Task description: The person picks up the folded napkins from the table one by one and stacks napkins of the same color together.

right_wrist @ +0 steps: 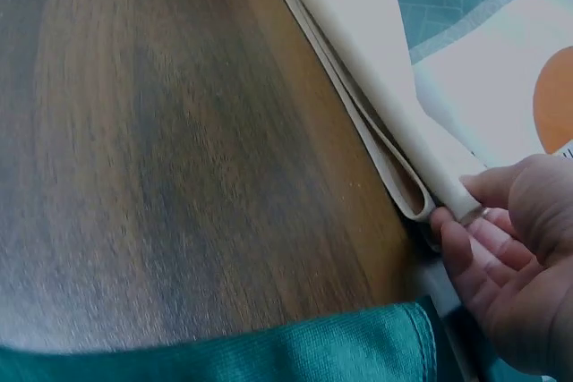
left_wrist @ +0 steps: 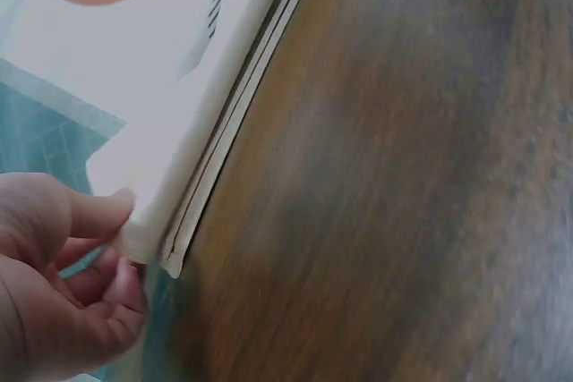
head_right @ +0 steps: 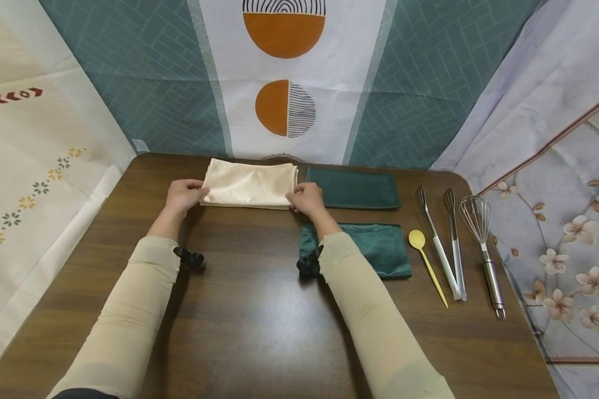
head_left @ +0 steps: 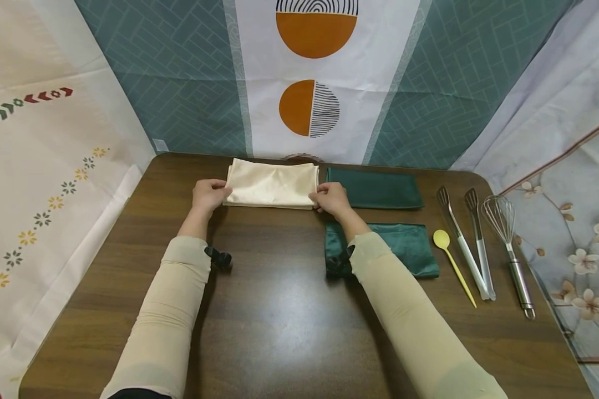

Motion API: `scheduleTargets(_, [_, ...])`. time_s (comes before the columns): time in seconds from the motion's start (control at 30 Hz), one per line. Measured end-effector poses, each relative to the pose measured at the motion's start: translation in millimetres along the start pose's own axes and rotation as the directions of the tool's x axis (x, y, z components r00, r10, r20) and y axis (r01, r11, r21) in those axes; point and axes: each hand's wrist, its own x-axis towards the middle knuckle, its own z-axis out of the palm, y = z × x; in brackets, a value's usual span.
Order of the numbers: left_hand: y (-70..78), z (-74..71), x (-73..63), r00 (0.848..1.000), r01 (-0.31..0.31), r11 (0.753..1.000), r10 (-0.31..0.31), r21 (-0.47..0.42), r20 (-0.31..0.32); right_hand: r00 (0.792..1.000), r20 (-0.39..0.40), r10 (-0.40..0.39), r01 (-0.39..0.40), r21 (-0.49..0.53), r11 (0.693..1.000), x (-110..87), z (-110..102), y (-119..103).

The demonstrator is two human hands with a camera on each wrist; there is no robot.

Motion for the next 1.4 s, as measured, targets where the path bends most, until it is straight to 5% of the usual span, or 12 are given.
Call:
scheduleTargets(0.17, [-2.4,4.0,1.0,0.998,-0.026,0.998,0.023,-0.049,-0.064,0.999,-0.027,-0.030,0.030,-0.003,1.000,-1.0,3.3,0.6])
scheduleTargets(0.37, [-8.2,0.9,0.2,0.999,0.027,0.998,-0.029,-0.063,-0.043,0.997,-0.073,-0.036,0.029,-0.098,0.995,-2.5,2.4,2.9])
scheduleTargets(0.57, [-7.4,-3.2,-5.2,1.000,0.019,0.999,-0.020,-0.028,-0.009,0.991,-0.107,-0.075,0.057,-0.162,0.985,-5.0,-0.6,2.6])
scheduleTargets(0.7, [-8.5,-1.8,-10.1,0.997,-0.032,0.999,0.034,0.034,-0.076,0.988,-0.129,-0.090,0.062,-0.207,0.976,-12.0,-3.8,3.1])
scheduleTargets(0.8, [-6.6,2.4,-13.9,0.975,-0.120,0.990,0.132,0.075,-0.179,0.978,-0.166,-0.125,0.083,-0.241,0.967,-18.5,-9.4,5.6])
scheduleTargets(0.93, [2.8,12.7,-23.6,0.923,-0.269,0.959,0.283,0.089,-0.261,0.964,-0.201,-0.172,0.118,-0.253,0.960,-27.3,-21.7,11.0])
scheduleTargets(1.03, [11.4,21.8,-35.3,0.899,-0.373,0.925,0.379,0.069,-0.218,0.963,-0.205,-0.177,0.130,-0.224,0.966,-35.4,-32.4,14.6])
scheduleTargets(1.13, [18.5,29.4,-48.6,0.896,-0.433,0.901,0.432,0.015,-0.107,0.964,-0.191,-0.187,0.152,-0.183,0.971,-45.0,-43.6,16.5])
scheduleTargets(1.27, [24.8,38.6,-65.7,0.894,-0.445,0.893,0.447,-0.064,0.021,0.962,-0.173,-0.212,0.185,-0.159,0.970,-57.2,-58.4,19.4])
scheduleTargets(1.4, [29.1,48.4,-79.5,0.882,-0.453,0.884,0.463,-0.116,0.086,0.962,-0.171,-0.211,0.183,-0.169,0.969,-69.6,-73.1,25.7])
